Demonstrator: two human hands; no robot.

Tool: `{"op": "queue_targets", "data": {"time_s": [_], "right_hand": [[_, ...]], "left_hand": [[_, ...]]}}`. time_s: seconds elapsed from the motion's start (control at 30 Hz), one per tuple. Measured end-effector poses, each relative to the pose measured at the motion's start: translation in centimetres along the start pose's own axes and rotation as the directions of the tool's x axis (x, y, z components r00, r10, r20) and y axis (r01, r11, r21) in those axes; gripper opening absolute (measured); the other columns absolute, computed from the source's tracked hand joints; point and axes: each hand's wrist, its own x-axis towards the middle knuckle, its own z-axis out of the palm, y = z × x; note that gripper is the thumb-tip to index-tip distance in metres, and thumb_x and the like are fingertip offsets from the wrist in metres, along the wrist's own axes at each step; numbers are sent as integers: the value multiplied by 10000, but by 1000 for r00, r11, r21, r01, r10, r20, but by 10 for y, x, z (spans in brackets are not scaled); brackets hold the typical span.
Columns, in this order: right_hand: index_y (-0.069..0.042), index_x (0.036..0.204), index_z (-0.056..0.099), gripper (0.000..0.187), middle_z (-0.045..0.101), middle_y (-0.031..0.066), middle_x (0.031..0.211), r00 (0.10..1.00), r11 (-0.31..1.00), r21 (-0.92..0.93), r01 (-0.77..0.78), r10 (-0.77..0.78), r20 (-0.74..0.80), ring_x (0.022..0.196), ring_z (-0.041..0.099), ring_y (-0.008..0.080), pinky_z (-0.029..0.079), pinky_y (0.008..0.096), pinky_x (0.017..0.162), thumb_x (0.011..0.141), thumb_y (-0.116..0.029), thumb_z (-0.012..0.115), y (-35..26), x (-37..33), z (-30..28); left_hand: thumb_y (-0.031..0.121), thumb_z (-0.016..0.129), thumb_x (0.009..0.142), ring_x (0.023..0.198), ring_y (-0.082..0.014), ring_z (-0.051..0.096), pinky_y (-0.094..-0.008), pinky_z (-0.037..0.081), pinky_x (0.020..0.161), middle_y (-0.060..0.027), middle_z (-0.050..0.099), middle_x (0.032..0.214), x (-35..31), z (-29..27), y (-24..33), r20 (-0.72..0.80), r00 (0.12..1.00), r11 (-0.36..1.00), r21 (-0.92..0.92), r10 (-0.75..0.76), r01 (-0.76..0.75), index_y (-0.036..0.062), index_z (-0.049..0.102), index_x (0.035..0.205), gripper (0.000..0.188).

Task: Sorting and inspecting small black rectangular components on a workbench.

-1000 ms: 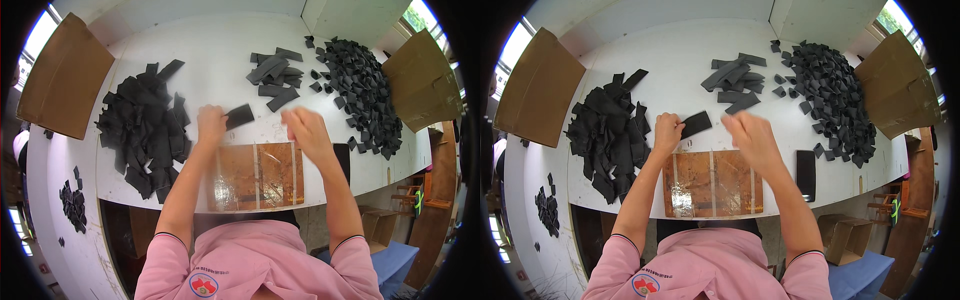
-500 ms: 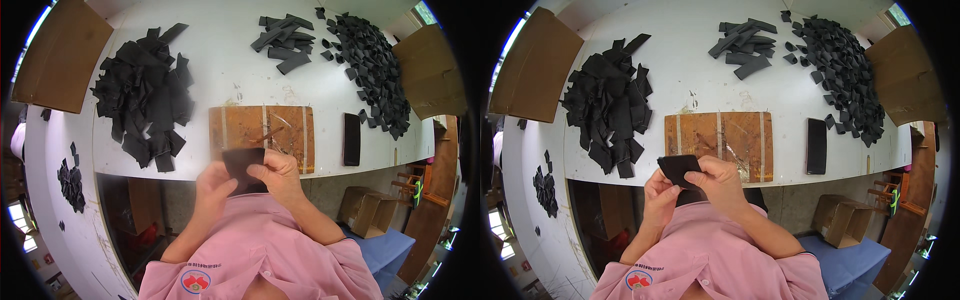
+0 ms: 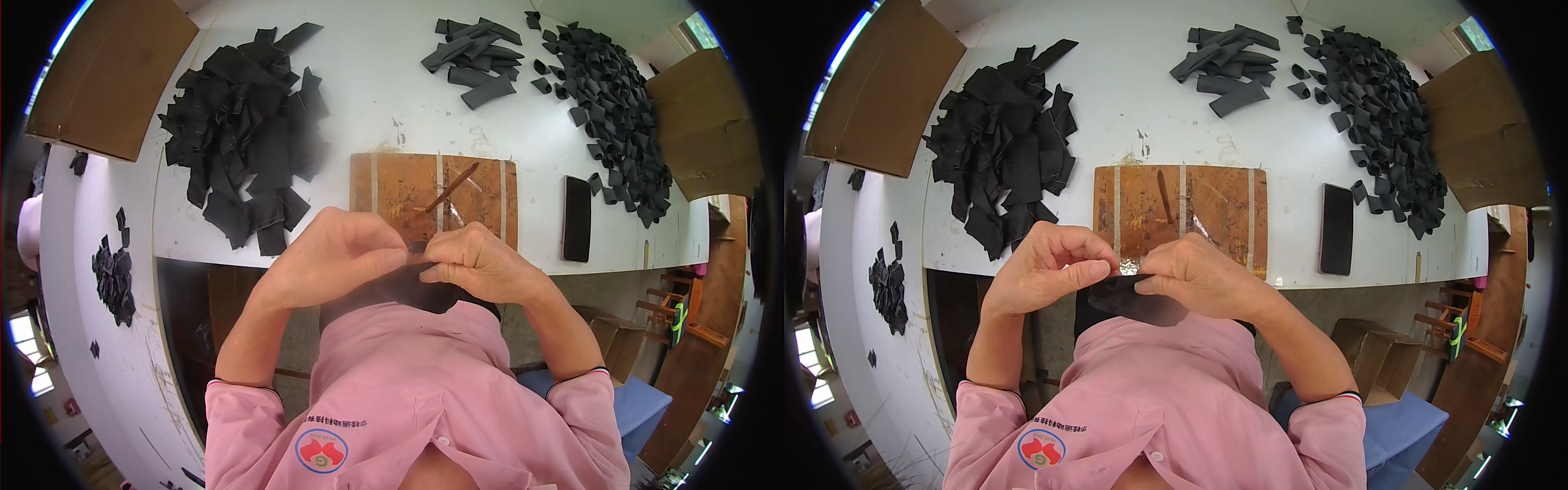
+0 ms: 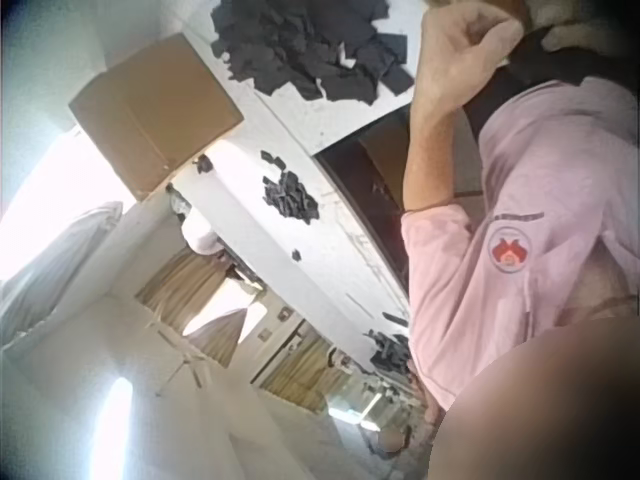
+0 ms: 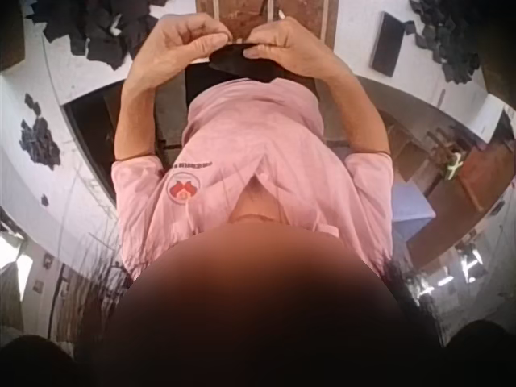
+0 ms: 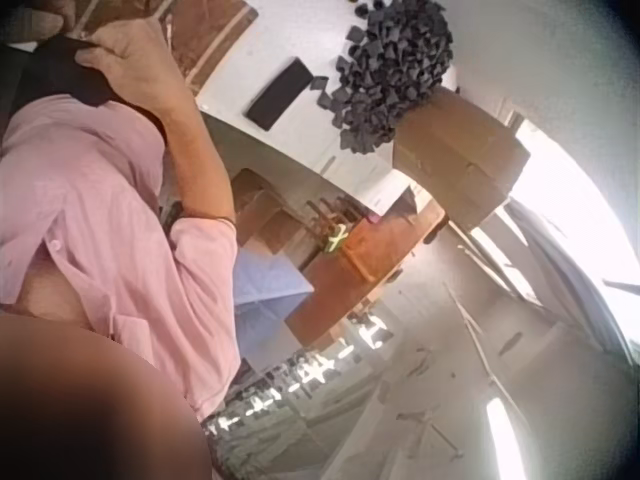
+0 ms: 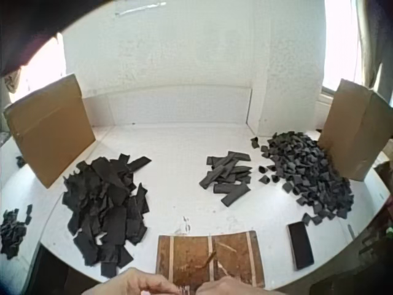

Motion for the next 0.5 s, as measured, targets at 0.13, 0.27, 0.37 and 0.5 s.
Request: {"op": "queue_targets", "data": {"time_s": [0.13, 0.27, 0.37, 0.5], "right_hand": [[23, 661, 524, 181, 503, 156, 601, 999, 999, -42, 4, -2, 49, 582, 498, 299, 389, 363, 561, 748, -126, 578, 4, 3, 0], [24, 669, 537, 179, 507, 164, 609, 993, 997, -74, 14, -6, 114, 603, 506, 306, 394, 372, 590, 747, -132, 576, 2, 5, -1], [26, 671, 552, 193, 521, 157, 620, 989, 977, -173, 126, -112, 93, 656, 513, 306, 396, 375, 631, 739, -152, 583, 8, 6, 7], [22, 834, 567, 266, 528, 115, 808, 716, 730, -679, -78, -434, -547, 717, 521, 285, 414, 373, 697, 647, -133, 675, -10, 5, 33]], "left_hand": [[52, 612, 763, 649, -64, 527, -189, 411, 588, -17, 611, 718, -2, -3, 4, 17, 997, 987, 141, 74, -76, -10, 617, 828, 90], [-9, 586, 710, 597, -83, 533, -213, 417, 544, -32, 604, 670, -3, 0, 8, 5, 994, 907, 409, 111, -103, 1, 619, 782, 79], [37, 542, 681, 643, -285, 576, -311, 451, 582, -139, 585, 681, -4, 4, 12, 61, 984, 809, 561, 168, -173, -10, 593, 765, 109], [-35, 560, 688, 546, -52, 482, -194, 382, 480, -27, 541, 630, -8, 19, -14, -234, 932, 873, 466, 277, -143, -17, 572, 730, 47]]}}
